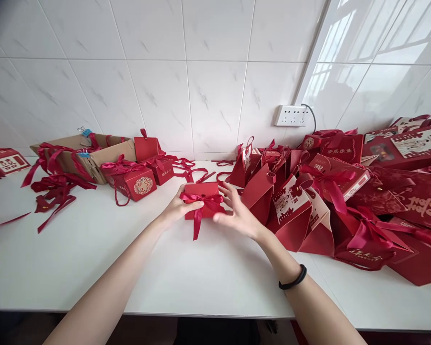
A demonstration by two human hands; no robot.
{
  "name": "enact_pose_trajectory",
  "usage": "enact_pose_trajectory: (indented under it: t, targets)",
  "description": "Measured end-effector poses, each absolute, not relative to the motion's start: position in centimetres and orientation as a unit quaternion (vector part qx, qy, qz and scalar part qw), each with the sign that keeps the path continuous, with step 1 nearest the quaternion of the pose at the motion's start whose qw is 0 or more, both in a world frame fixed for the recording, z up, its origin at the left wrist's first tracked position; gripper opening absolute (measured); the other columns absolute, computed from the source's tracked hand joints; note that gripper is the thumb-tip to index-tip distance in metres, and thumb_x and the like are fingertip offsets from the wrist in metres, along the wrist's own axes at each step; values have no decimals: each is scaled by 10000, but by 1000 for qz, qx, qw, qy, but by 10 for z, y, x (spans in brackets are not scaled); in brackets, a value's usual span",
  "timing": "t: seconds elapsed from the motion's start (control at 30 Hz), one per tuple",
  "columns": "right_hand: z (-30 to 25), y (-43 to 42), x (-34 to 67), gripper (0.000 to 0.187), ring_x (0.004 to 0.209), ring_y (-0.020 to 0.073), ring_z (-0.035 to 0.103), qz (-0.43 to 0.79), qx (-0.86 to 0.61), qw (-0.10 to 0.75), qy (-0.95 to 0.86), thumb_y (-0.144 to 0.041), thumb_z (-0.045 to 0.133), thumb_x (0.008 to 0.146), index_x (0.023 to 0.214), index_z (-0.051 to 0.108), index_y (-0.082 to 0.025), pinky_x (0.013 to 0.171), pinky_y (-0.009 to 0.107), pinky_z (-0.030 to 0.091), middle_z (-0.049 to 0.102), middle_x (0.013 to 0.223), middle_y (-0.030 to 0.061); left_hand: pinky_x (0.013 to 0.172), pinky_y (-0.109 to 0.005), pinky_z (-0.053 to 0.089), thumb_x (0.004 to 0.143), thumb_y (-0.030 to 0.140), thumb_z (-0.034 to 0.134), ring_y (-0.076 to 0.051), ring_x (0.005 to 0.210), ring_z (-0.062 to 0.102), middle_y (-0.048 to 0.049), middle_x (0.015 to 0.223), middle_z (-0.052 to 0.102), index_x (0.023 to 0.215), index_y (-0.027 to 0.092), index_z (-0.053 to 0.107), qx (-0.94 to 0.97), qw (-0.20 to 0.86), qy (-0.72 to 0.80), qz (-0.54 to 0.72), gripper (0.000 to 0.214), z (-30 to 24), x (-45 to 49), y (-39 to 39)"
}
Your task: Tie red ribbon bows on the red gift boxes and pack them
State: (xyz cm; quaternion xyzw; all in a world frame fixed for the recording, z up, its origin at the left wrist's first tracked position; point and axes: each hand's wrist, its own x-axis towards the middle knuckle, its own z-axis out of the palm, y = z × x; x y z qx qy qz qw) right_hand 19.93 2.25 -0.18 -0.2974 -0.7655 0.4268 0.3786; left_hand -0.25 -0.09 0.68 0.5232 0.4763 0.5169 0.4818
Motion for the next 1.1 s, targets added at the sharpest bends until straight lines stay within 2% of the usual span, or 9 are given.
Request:
enact_pose_trajectory:
  t: [0.07,0.1,0.17,0.23,0.37,0.7,0.93,1.1]
  targets:
    - [6,19,203,532,1022,237,577,429,-363,381,-734,-650,498,797,1094,458,-210,799,364,499,557,1170,124,846,-326,478,587,285,802,-181,948,611,-2,974,602,1014,216,426,525,483,476,514,573,7,-3,-1]
    - [9,18,204,453,870,203,601,417,-390,369,-734,-634,469,822,931,498,-196,728,331,493,608,987,85,842,-326,479,598,290,795,-182,950,613,-4,979,601,1013,217,423,526,484,475,514,562,7,-3,-1]
    - [12,17,204,423,664,152,561,393,-415,327,-753,-589,501,822,703,483,-184,633,284,449,581,717,23,844,-325,478,610,294,789,-181,962,613,-6,997,601,1035,223,413,521,491,469,517,572,7,-3,-1]
    - [11,17,202,414,585,132,526,389,-412,294,-770,-549,540,805,627,479,-180,592,266,413,551,611,2,856,-333,473,608,294,794,-180,975,613,-4,1008,609,1090,240,395,513,505,460,520,628,6,-4,-2]
    - [5,17,198,347,582,129,521,403,-383,283,-781,-488,547,808,658,520,-177,580,258,397,575,621,7,883,-351,460,600,276,803,-186,976,622,9,967,630,1147,263,360,509,503,463,523,703,6,-2,-4]
    - [11,11,195,346,541,116,506,434,-373,268,-775,-447,588,806,602,501,-181,544,239,375,596,566,7,803,-313,484,586,233,797,-175,936,627,-2,952,613,993,216,393,465,425,528,569,574,9,11,-2]
    - [13,12,197,374,476,95,393,458,-349,220,-788,-458,607,792,558,565,-169,491,245,297,633,545,19,820,-301,479,584,252,804,-168,937,622,-14,975,607,995,206,398,470,405,529,579,579,6,10,-1]
    - [17,12,202,347,496,106,442,485,-349,194,-778,-438,601,796,575,591,-170,522,249,334,654,549,25,845,-316,477,587,263,807,-175,954,614,-19,983,605,987,204,398,468,411,529,576,575,7,9,-1]
